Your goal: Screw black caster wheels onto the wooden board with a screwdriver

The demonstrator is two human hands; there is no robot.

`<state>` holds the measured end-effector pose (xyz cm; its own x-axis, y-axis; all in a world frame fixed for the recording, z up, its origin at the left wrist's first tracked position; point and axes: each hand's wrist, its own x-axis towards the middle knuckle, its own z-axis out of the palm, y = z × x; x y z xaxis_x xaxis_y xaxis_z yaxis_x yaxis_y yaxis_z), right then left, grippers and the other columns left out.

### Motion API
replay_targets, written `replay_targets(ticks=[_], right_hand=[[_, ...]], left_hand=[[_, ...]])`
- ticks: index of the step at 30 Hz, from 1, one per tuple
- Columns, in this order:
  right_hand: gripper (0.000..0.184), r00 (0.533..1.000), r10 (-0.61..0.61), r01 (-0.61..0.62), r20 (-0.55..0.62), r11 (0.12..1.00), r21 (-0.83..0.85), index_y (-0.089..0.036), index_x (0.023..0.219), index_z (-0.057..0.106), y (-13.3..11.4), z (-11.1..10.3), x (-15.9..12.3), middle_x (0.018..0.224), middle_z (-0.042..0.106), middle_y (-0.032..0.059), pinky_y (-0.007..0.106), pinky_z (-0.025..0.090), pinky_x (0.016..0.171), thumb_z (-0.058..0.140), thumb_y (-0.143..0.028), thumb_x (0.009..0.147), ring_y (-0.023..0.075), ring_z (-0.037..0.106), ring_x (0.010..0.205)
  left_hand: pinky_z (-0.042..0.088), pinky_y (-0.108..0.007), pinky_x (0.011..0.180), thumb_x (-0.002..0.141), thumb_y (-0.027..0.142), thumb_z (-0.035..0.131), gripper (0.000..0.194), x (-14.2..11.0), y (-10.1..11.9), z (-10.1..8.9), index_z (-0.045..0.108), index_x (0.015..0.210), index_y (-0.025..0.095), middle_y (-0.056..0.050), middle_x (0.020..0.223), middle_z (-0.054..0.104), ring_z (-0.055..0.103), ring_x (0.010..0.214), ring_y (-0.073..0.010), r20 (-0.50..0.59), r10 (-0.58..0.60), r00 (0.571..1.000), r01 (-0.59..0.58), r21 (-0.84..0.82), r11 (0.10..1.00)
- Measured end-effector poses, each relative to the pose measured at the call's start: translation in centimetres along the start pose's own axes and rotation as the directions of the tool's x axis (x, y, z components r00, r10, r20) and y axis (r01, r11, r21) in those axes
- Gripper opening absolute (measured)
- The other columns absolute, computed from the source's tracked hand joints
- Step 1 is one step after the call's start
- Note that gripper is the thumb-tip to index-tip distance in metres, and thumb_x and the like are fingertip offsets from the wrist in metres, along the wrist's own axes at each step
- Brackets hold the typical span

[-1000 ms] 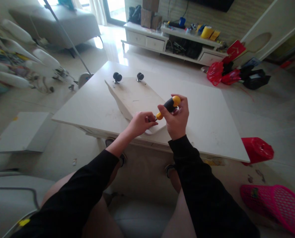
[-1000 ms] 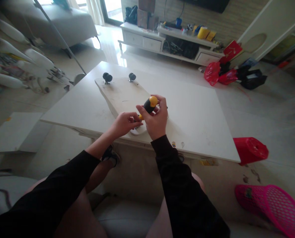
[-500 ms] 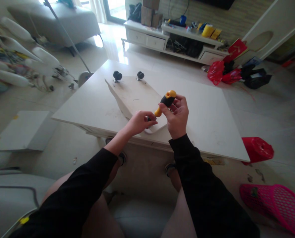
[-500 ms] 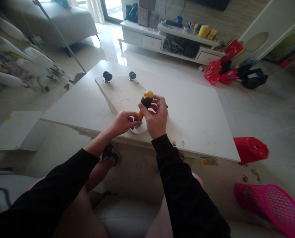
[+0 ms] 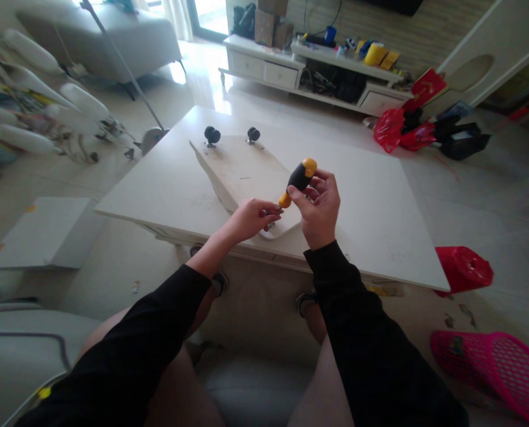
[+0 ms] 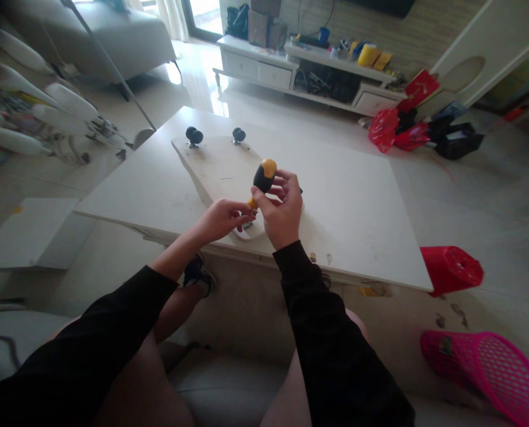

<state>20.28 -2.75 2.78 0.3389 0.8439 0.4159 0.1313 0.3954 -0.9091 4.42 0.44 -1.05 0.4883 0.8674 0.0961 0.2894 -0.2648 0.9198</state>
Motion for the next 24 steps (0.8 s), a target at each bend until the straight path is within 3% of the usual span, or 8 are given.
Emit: replay_targets(ticks=[2, 6, 9, 14, 18, 21, 24], right_hand=[[0.045, 1.000, -0.002, 0.001, 0.023, 1.000, 0.017, -0.031, 0.114, 0.054, 0.0, 0.0, 0.0, 0.100, 0.067, -0.0023, 0.027, 0.062, 0.068, 0.080, -0.042, 0.079, 0.0125, 0.070, 0.084], [0.049, 0.999, -0.006, 0.005, 0.051, 1.000, 0.008, -0.029, 0.110, 0.058, -0.1, 0.0, -0.1, 0.105, 0.066, -0.0001, 0.031, 0.064, 0.070, 0.086, -0.049, 0.075, 0.0142, 0.071, 0.087], [0.054, 0.998, 0.023, -0.023, 0.062, 1.000, 0.006, -0.028, 0.110, 0.061, -0.1, -0.1, 0.0, 0.096, 0.066, -0.0004, 0.034, 0.067, 0.074, 0.089, -0.053, 0.071, 0.0166, 0.073, 0.086], [0.061, 0.994, 0.092, -0.096, 0.059, 0.992, 0.077, -0.029, 0.106, 0.048, 0.4, -0.1, 0.2, 0.098, 0.073, 0.0004, 0.038, 0.068, 0.080, 0.090, -0.055, 0.069, 0.0206, 0.076, 0.097], [0.047, 0.996, 0.085, -0.085, 0.015, 0.994, 0.066, -0.028, 0.103, 0.051, 0.3, 0.0, 0.2, 0.105, 0.072, 0.0020, 0.039, 0.068, 0.083, 0.084, -0.050, 0.076, 0.0197, 0.073, 0.102], [0.031, 0.998, 0.047, -0.049, -0.042, 0.998, -0.050, -0.026, 0.099, 0.060, -0.1, -0.2, 0.3, 0.103, 0.064, 0.0020, 0.036, 0.066, 0.079, 0.077, -0.040, 0.077, 0.0180, 0.068, 0.099], [0.035, 0.997, 0.075, -0.077, -0.025, 0.994, -0.083, -0.027, 0.110, 0.059, -0.3, -0.5, 0.4, 0.105, 0.063, 0.0024, 0.036, 0.064, 0.078, 0.071, -0.034, 0.078, 0.0170, 0.066, 0.095]], left_hand=[[0.046, -0.025, 0.057, 0.085, 0.025, 0.072, 0.015, 0.0, 0.1, -0.1, 0.082, 0.093, 0.016, -0.001, 0.067, 0.073, 0.058, 0.052, -0.0105, 0.007, -0.006, 1.000, 0.007, -0.007, 1.000], [0.043, -0.025, 0.058, 0.079, 0.027, 0.081, 0.011, -0.1, 0.3, 0.2, 0.079, 0.080, 0.016, 0.000, 0.062, 0.069, 0.055, 0.053, -0.0098, -0.081, 0.002, 0.997, 0.004, 0.076, 0.997], [0.042, -0.024, 0.059, 0.076, 0.030, 0.085, 0.016, -0.1, 0.5, 0.3, 0.076, 0.077, 0.016, 0.001, 0.065, 0.070, 0.054, 0.055, -0.0090, -0.090, 0.013, 0.996, -0.004, 0.102, 0.995], [0.042, -0.023, 0.057, 0.068, 0.024, 0.086, 0.023, -0.6, 0.2, -1.5, 0.074, 0.085, 0.016, 0.001, 0.073, 0.071, 0.054, 0.057, -0.0090, -0.045, -0.057, 0.997, 0.061, 0.094, 0.994], [0.043, -0.026, 0.060, 0.072, 0.019, 0.077, 0.011, -1.3, -0.3, -2.6, 0.078, 0.082, 0.017, 0.000, 0.070, 0.069, 0.056, 0.060, -0.0123, -0.017, -0.156, 0.988, 0.156, 0.249, 0.956], [0.046, -0.028, 0.065, 0.075, 0.020, 0.074, 0.013, -1.8, -0.6, -2.0, 0.081, 0.086, 0.018, -0.001, 0.071, 0.069, 0.059, 0.064, -0.0149, 0.028, -0.203, 0.979, 0.184, 0.311, 0.932], [0.047, -0.030, 0.070, 0.078, 0.021, 0.074, 0.013, -2.1, -0.7, -0.9, 0.080, 0.088, 0.018, -0.002, 0.077, 0.070, 0.061, 0.069, -0.0167, 0.033, -0.230, 0.973, 0.202, 0.369, 0.907]])
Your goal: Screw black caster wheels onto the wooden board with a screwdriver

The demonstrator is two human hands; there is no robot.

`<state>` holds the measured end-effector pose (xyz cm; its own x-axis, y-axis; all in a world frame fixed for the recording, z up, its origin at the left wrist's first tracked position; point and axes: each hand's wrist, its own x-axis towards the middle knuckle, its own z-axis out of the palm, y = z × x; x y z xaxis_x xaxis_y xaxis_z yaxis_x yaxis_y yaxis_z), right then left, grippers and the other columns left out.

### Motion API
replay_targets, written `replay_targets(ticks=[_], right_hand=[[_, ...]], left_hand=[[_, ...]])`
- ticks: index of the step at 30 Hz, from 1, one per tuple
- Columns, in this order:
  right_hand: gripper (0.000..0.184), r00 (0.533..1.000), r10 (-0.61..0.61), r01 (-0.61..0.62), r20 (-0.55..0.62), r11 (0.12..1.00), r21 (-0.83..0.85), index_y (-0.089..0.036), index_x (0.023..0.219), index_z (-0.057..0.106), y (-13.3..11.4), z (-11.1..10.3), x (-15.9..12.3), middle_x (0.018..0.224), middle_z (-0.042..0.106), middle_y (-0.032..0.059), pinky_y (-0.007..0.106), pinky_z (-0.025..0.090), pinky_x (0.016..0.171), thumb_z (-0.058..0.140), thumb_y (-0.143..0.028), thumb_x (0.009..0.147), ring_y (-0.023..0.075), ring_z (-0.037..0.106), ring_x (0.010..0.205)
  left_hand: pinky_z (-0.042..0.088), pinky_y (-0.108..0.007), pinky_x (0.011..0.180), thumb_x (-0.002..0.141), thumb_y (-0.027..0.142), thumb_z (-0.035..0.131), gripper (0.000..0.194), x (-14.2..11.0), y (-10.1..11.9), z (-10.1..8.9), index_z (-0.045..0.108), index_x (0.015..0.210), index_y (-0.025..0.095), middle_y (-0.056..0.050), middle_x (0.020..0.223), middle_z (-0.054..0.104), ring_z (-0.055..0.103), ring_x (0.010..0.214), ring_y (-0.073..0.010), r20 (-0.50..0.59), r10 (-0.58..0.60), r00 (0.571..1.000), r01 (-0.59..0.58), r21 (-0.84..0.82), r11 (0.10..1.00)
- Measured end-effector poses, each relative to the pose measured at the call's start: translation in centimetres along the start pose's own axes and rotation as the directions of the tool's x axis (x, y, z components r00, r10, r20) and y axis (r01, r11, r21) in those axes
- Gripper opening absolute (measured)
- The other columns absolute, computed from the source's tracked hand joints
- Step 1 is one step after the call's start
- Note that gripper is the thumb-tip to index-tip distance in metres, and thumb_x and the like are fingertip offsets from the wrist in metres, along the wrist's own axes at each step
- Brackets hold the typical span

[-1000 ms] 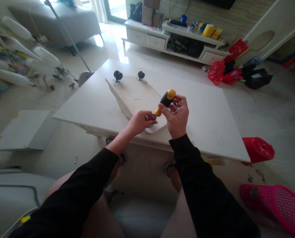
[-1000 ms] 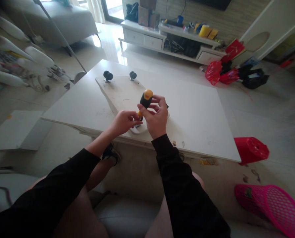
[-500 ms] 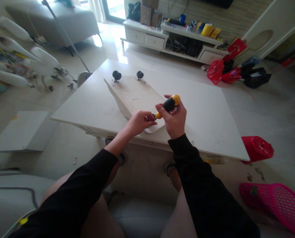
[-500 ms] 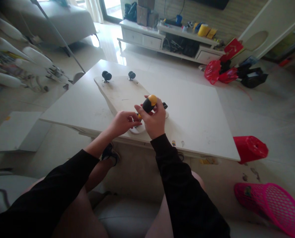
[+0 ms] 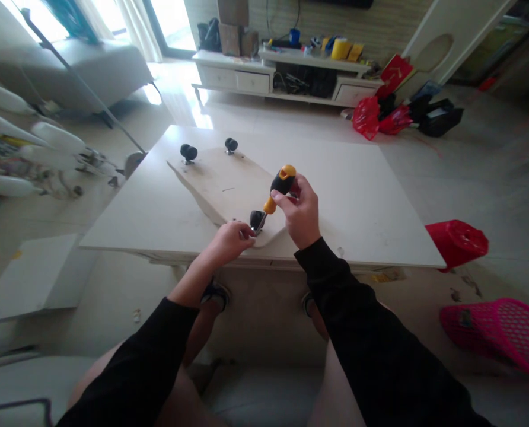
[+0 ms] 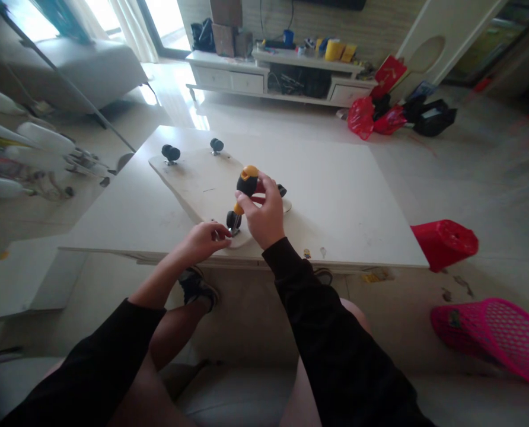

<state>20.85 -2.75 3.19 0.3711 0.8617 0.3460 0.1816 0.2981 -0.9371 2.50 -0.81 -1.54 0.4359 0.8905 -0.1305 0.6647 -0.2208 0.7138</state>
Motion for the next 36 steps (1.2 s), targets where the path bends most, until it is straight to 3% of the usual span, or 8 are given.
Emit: replay_targets(ticks=[6, 8, 12, 19, 23, 28, 33, 36], right_hand=[[0.041, 0.999, -0.033, 0.033, -0.002, 0.996, 0.079, -0.031, 0.121, 0.050, 0.0, 0.0, -0.2, 0.104, 0.065, -0.0007, 0.034, 0.059, 0.077, 0.063, -0.024, 0.082, 0.0145, 0.065, 0.091], [0.040, 0.999, -0.052, 0.053, -0.014, 0.996, 0.074, -0.031, 0.117, 0.051, 0.0, 0.0, -0.3, 0.103, 0.064, -0.0017, 0.033, 0.059, 0.075, 0.070, -0.029, 0.083, 0.0135, 0.064, 0.088], [0.056, 0.995, -0.065, 0.070, -0.070, 0.995, 0.071, -0.031, 0.114, 0.049, -0.1, 0.2, -0.2, 0.104, 0.061, -0.0028, 0.032, 0.060, 0.072, 0.087, -0.039, 0.073, 0.0114, 0.063, 0.080], [0.038, 0.997, -0.023, 0.029, -0.074, 0.997, 0.076, -0.031, 0.115, 0.053, -0.4, 0.0, -0.3, 0.112, 0.068, 0.0014, 0.032, 0.063, 0.079, 0.074, -0.035, 0.084, 0.0172, 0.067, 0.104], [0.047, 0.996, -0.012, 0.016, -0.084, 0.999, 0.043, -0.031, 0.112, 0.058, -0.3, -0.2, -0.1, 0.108, 0.066, 0.0005, 0.029, 0.062, 0.070, 0.084, -0.041, 0.074, 0.0157, 0.066, 0.094], [0.043, 0.998, -0.060, 0.058, 0.011, 0.992, 0.113, -0.032, 0.126, 0.054, -0.2, -0.2, -0.3, 0.109, 0.071, 0.0010, 0.037, 0.064, 0.085, 0.067, -0.029, 0.085, 0.0167, 0.070, 0.098], [0.051, 0.995, -0.083, 0.085, -0.047, 0.995, 0.042, -0.033, 0.120, 0.061, -0.5, -0.2, -0.4, 0.119, 0.062, 0.0022, 0.035, 0.065, 0.076, 0.085, -0.041, 0.075, 0.0160, 0.065, 0.092], [0.057, 0.997, -0.059, 0.062, -0.047, 0.995, 0.073, -0.035, 0.131, 0.055, -0.1, -0.2, -0.1, 0.119, 0.063, 0.0032, 0.036, 0.066, 0.079, 0.080, -0.037, 0.079, 0.0178, 0.067, 0.097]], left_hand=[[0.050, -0.032, 0.077, 0.080, 0.021, 0.073, 0.017, 0.1, 0.2, 0.8, 0.078, 0.096, 0.017, -0.006, 0.090, 0.068, 0.063, 0.080, -0.0198, -0.055, -0.049, 0.997, 0.053, 0.076, 0.996], [0.051, -0.033, 0.080, 0.081, 0.021, 0.071, 0.017, 0.1, 0.2, 0.9, 0.078, 0.096, 0.017, -0.006, 0.092, 0.067, 0.063, 0.082, -0.0206, -0.042, -0.052, 0.998, 0.055, 0.085, 0.995], [0.052, -0.035, 0.085, 0.083, 0.021, 0.069, 0.018, 0.2, 0.4, 1.2, 0.078, 0.098, 0.018, -0.007, 0.096, 0.065, 0.064, 0.088, -0.0227, -0.037, -0.075, 0.996, 0.079, 0.127, 0.989], [0.053, -0.038, 0.091, 0.085, 0.020, 0.066, 0.019, 0.5, 0.0, 2.0, 0.076, 0.101, 0.019, -0.010, 0.104, 0.065, 0.065, 0.094, -0.0256, -0.047, -0.086, 0.995, 0.094, 0.200, 0.975], [0.053, -0.039, 0.095, 0.086, 0.022, 0.066, 0.016, 0.6, -0.3, 2.0, 0.075, 0.099, 0.019, -0.010, 0.103, 0.065, 0.066, 0.097, -0.0263, -0.044, -0.071, 0.996, 0.079, 0.213, 0.974], [0.053, -0.039, 0.092, 0.086, 0.020, 0.064, 0.019, 0.5, 0.2, 1.7, 0.076, 0.101, 0.017, -0.012, 0.105, 0.065, 0.066, 0.096, -0.0264, -0.022, -0.085, 0.996, 0.088, 0.214, 0.973], [0.052, -0.039, 0.096, 0.085, 0.021, 0.066, 0.020, 0.5, 0.5, 1.5, 0.076, 0.102, 0.017, -0.012, 0.103, 0.065, 0.066, 0.101, -0.0281, -0.020, -0.086, 0.996, 0.088, 0.214, 0.973], [0.052, -0.039, 0.097, 0.086, 0.021, 0.065, 0.020, 0.6, 0.4, 1.6, 0.076, 0.102, 0.018, -0.012, 0.105, 0.065, 0.066, 0.102, -0.0278, -0.016, -0.101, 0.995, 0.102, 0.221, 0.970]])
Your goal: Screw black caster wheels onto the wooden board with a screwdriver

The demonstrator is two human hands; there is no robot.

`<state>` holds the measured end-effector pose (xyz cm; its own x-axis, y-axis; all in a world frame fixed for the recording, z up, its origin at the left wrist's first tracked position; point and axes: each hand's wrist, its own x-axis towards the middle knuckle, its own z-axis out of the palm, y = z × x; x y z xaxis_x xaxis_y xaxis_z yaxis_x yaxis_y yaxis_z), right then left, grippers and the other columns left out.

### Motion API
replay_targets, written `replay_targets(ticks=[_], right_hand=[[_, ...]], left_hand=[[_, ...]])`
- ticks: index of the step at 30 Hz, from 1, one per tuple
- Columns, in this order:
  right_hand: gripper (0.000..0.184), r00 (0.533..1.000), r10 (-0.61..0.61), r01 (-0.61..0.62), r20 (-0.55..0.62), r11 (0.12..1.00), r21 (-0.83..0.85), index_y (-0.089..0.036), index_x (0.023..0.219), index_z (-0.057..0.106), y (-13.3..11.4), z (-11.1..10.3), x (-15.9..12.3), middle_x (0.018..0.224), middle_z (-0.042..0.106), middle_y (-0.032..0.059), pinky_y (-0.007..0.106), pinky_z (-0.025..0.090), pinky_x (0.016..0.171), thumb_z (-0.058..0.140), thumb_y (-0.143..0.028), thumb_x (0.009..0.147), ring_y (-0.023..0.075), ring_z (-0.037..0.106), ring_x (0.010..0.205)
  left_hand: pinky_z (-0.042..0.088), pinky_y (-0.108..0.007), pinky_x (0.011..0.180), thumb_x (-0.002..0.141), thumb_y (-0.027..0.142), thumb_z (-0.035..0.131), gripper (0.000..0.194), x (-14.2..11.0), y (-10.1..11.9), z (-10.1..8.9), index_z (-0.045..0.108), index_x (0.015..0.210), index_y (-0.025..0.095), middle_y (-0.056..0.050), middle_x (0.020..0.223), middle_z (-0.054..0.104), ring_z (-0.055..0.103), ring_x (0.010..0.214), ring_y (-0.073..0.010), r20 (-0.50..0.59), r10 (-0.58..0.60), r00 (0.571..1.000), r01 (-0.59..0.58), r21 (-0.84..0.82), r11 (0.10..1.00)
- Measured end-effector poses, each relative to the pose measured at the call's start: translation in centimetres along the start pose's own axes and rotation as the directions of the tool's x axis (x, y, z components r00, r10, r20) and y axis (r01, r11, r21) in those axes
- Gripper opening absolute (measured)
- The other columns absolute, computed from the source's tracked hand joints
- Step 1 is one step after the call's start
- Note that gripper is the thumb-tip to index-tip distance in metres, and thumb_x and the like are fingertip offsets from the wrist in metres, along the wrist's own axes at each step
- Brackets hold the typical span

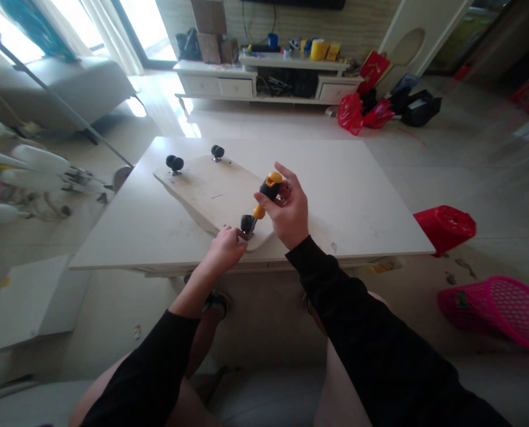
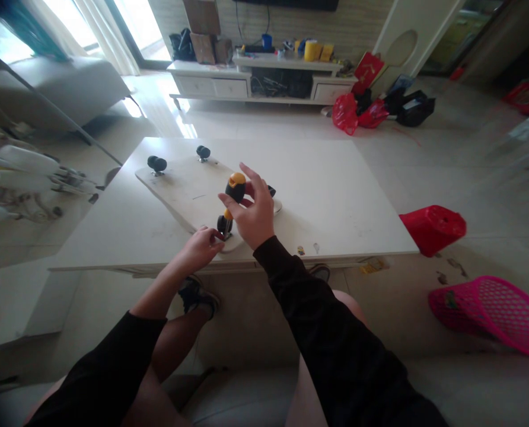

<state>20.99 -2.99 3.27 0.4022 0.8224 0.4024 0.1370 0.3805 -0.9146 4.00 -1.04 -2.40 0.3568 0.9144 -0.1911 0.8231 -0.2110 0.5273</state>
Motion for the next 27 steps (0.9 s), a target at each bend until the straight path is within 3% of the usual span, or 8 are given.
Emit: replay_targets(ticks=[4, 8, 11, 17, 23, 27], right_hand=[[0.043, 0.999, 0.013, -0.015, 0.035, 0.999, 0.036, -0.032, 0.127, 0.045, 0.72, 0.11, 0.14, 0.118, 0.066, 0.0042, 0.038, 0.064, 0.088, 0.061, -0.025, 0.087, 0.0182, 0.068, 0.107], [0.047, 1.000, 0.012, -0.012, -0.002, 0.999, 0.038, -0.033, 0.117, 0.040, 0.55, 0.40, -0.04, 0.114, 0.061, 0.0015, 0.033, 0.062, 0.077, 0.072, -0.033, 0.083, 0.0161, 0.067, 0.100], [0.053, 1.000, 0.015, -0.015, -0.001, 1.000, 0.018, -0.033, 0.113, 0.042, 0.23, 0.45, -0.07, 0.109, 0.058, -0.0005, 0.030, 0.062, 0.072, 0.080, -0.039, 0.078, 0.0151, 0.066, 0.095], [0.042, 1.000, 0.022, -0.023, 0.019, 0.999, 0.025, -0.032, 0.121, 0.055, 0.05, 0.10, -0.04, 0.110, 0.068, -0.0002, 0.034, 0.063, 0.083, 0.065, -0.023, 0.081, 0.0156, 0.068, 0.101], [0.051, 1.000, 0.009, -0.009, -0.022, 1.000, -0.017, -0.034, 0.122, 0.062, -0.22, 0.17, -0.19, 0.119, 0.063, 0.0009, 0.030, 0.064, 0.072, 0.082, -0.038, 0.076, 0.0143, 0.063, 0.093], [0.051, 1.000, 0.024, -0.023, -0.007, 0.999, 0.039, -0.035, 0.133, 0.055, 0.14, 0.36, -0.25, 0.115, 0.065, 0.0009, 0.030, 0.065, 0.077, 0.068, -0.028, 0.084, 0.0146, 0.066, 0.097]], left_hand=[[0.052, -0.039, 0.098, 0.085, 0.021, 0.065, 0.018, 0.03, -0.10, 0.05, 0.075, 0.100, 0.019, -0.011, 0.105, 0.065, 0.066, 0.101, -0.0273, -0.004, 0.000, 1.000, 0.000, 0.005, 1.000], [0.053, -0.040, 0.097, 0.085, 0.022, 0.066, 0.017, 0.01, -0.03, -0.06, 0.075, 0.099, 0.019, -0.012, 0.105, 0.065, 0.066, 0.100, -0.0278, 0.010, -0.001, 1.000, 0.001, -0.011, 1.000], [0.052, -0.041, 0.096, 0.085, 0.021, 0.065, 0.016, 0.00, -0.01, -0.08, 0.074, 0.099, 0.019, -0.012, 0.105, 0.065, 0.065, 0.100, -0.0281, 0.004, -0.003, 1.000, 0.004, -0.011, 1.000], [0.053, -0.040, 0.094, 0.086, 0.023, 0.065, 0.016, -0.03, -0.06, -0.09, 0.074, 0.099, 0.019, -0.011, 0.105, 0.065, 0.065, 0.097, -0.0266, 0.012, -0.004, 1.000, 0.004, -0.007, 1.000], [0.052, -0.038, 0.094, 0.087, 0.023, 0.066, 0.015, 0.12, -0.17, 0.07, 0.074, 0.099, 0.019, -0.010, 0.104, 0.065, 0.064, 0.098, -0.0256, 0.005, 0.000, 1.000, 0.000, 0.007, 1.000], [0.053, -0.037, 0.091, 0.086, 0.023, 0.067, 0.013, 0.27, -0.46, 0.25, 0.074, 0.096, 0.020, -0.009, 0.101, 0.065, 0.064, 0.093, -0.0243, -0.020, 0.016, 1.000, -0.016, 0.005, 1.000]])
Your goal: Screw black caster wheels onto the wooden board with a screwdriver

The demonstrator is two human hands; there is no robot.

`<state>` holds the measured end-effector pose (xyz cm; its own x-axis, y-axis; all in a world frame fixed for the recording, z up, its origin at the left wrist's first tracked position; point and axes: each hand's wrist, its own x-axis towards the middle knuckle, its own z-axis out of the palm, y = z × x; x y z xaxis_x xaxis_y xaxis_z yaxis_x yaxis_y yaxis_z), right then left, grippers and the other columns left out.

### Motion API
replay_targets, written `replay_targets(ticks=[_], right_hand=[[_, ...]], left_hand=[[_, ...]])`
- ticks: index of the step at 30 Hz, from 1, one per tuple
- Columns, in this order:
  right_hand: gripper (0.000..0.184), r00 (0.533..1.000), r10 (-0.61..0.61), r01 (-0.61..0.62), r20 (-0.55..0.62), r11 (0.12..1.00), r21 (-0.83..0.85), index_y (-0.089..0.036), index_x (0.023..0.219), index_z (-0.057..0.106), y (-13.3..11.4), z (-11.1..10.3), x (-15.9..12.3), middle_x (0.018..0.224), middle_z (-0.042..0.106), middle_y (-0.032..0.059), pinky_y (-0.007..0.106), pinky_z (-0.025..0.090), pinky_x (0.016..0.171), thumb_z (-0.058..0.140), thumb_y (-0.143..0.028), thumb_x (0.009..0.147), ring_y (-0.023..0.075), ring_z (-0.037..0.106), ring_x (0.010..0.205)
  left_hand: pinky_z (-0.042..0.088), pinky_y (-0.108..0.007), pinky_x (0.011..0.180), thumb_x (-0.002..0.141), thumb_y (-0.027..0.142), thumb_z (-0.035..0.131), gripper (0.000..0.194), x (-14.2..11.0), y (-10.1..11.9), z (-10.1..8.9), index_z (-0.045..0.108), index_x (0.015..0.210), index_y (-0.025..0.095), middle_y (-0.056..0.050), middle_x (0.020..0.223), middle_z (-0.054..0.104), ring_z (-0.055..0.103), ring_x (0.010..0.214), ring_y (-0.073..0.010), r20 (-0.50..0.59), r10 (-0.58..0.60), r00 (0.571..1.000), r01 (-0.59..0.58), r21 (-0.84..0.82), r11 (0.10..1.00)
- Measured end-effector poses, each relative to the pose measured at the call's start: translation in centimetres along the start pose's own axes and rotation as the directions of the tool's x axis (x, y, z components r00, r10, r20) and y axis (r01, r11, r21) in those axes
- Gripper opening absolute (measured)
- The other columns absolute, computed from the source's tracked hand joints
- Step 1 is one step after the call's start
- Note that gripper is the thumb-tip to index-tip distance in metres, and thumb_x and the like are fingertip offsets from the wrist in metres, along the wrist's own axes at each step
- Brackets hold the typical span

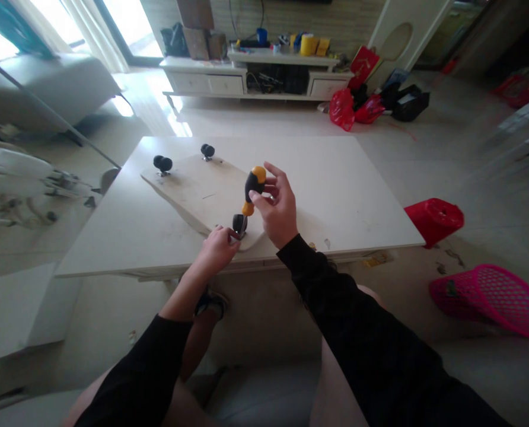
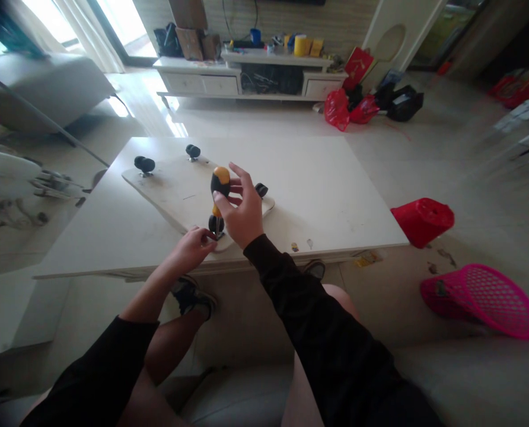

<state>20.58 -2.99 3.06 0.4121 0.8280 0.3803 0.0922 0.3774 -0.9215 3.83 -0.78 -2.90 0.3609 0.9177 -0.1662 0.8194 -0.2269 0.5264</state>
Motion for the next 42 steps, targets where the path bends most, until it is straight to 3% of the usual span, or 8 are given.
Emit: replay_targets(ticks=[4, 7, 13, 19, 23, 27, 34, 42], right_hand=[[0.041, 1.000, -0.012, 0.012, -0.008, 1.000, -0.015, -0.032, 0.122, 0.053, 0.2, 0.2, 0.0, 0.113, 0.067, 0.0009, 0.031, 0.063, 0.077, 0.069, -0.032, 0.085, 0.0149, 0.068, 0.098], [0.050, 1.000, 0.002, -0.003, -0.023, 0.999, -0.039, -0.032, 0.120, 0.051, 0.2, 0.4, 0.1, 0.113, 0.062, 0.0009, 0.030, 0.063, 0.074, 0.079, -0.039, 0.079, 0.0142, 0.066, 0.094], [0.042, 1.000, 0.010, -0.010, 0.011, 0.999, -0.041, -0.032, 0.127, 0.044, 0.2, 0.1, 0.0, 0.113, 0.066, 0.0014, 0.036, 0.063, 0.088, 0.056, -0.020, 0.088, 0.0152, 0.069, 0.102], [0.047, 0.998, -0.059, 0.058, -0.011, 0.994, -0.096, -0.034, 0.125, 0.056, 0.1, -0.1, 0.0, 0.123, 0.062, 0.0029, 0.038, 0.065, 0.088, 0.079, -0.039, 0.084, 0.0166, 0.069, 0.099], [0.060, 1.000, -0.009, 0.010, -0.017, 0.999, 0.032, -0.033, 0.132, 0.053, 0.1, 0.2, 0.2, 0.115, 0.067, 0.0027, 0.035, 0.065, 0.080, 0.083, -0.043, 0.081, 0.0173, 0.071, 0.098], [0.054, 0.994, -0.008, 0.017, -0.110, 0.997, 0.082, -0.031, 0.121, 0.053, -0.3, 0.0, 0.4, 0.111, 0.071, 0.0018, 0.029, 0.061, 0.072, 0.083, -0.050, 0.080, 0.0165, 0.071, 0.098], [0.049, 0.982, -0.084, 0.098, -0.166, 0.992, 0.077, -0.031, 0.116, 0.050, -0.2, -0.9, 1.1, 0.108, 0.068, 0.0001, 0.034, 0.064, 0.086, 0.082, -0.045, 0.082, 0.0156, 0.072, 0.099], [0.047, 0.978, -0.106, 0.118, -0.179, 0.991, 0.059, -0.029, 0.114, 0.049, -0.1, -0.8, 1.1, 0.105, 0.067, -0.0001, 0.035, 0.063, 0.088, 0.081, -0.043, 0.082, 0.0151, 0.071, 0.097]], left_hand=[[0.053, -0.037, 0.089, 0.085, 0.024, 0.067, 0.012, 0.0, -0.1, 0.0, 0.074, 0.094, 0.020, -0.009, 0.101, 0.066, 0.065, 0.091, -0.0244, -0.004, 0.002, 1.000, -0.002, -0.002, 1.000], [0.053, -0.038, 0.089, 0.085, 0.025, 0.067, 0.013, 0.1, 0.0, 0.0, 0.074, 0.095, 0.020, -0.009, 0.100, 0.066, 0.065, 0.090, -0.0251, -0.002, 0.000, 1.000, 0.000, 0.009, 1.000], [0.052, -0.038, 0.089, 0.086, 0.024, 0.065, 0.016, 0.1, 0.1, -0.1, 0.075, 0.097, 0.019, -0.009, 0.102, 0.066, 0.065, 0.091, -0.0249, 0.011, -0.024, 1.000, 0.023, 0.029, 0.999], [0.052, -0.036, 0.088, 0.086, 0.024, 0.066, 0.014, 0.0, 0.1, -0.2, 0.075, 0.096, 0.020, -0.008, 0.099, 0.066, 0.065, 0.091, -0.0241, -0.002, -0.006, 1.000, 0.006, 0.015, 1.000], [0.051, -0.034, 0.086, 0.085, 0.023, 0.067, 0.015, 0.0, 0.2, -0.2, 0.076, 0.096, 0.020, -0.007, 0.098, 0.066, 0.064, 0.089, -0.0226, -0.004, -0.015, 1.000, 0.015, 0.001, 1.000], [0.048, -0.032, 0.082, 0.085, 0.024, 0.068, 0.018, -0.1, 0.4, 0.0, 0.078, 0.099, 0.019, -0.005, 0.092, 0.064, 0.063, 0.085, -0.0216, -0.027, -0.053, 0.998, 0.053, 0.007, 0.999], [0.042, -0.031, 0.074, 0.085, 0.025, 0.070, 0.014, -0.2, 0.5, 0.4, 0.081, 0.092, 0.020, -0.003, 0.083, 0.066, 0.060, 0.077, -0.0192, -0.098, -0.072, 0.993, 0.068, -0.040, 0.997], [0.043, -0.031, 0.073, 0.080, 0.025, 0.072, 0.013, -0.5, 0.7, 0.4, 0.083, 0.087, 0.021, -0.003, 0.078, 0.070, 0.061, 0.072, -0.0184, -0.157, -0.082, 0.984, 0.058, -0.149, 0.987]])
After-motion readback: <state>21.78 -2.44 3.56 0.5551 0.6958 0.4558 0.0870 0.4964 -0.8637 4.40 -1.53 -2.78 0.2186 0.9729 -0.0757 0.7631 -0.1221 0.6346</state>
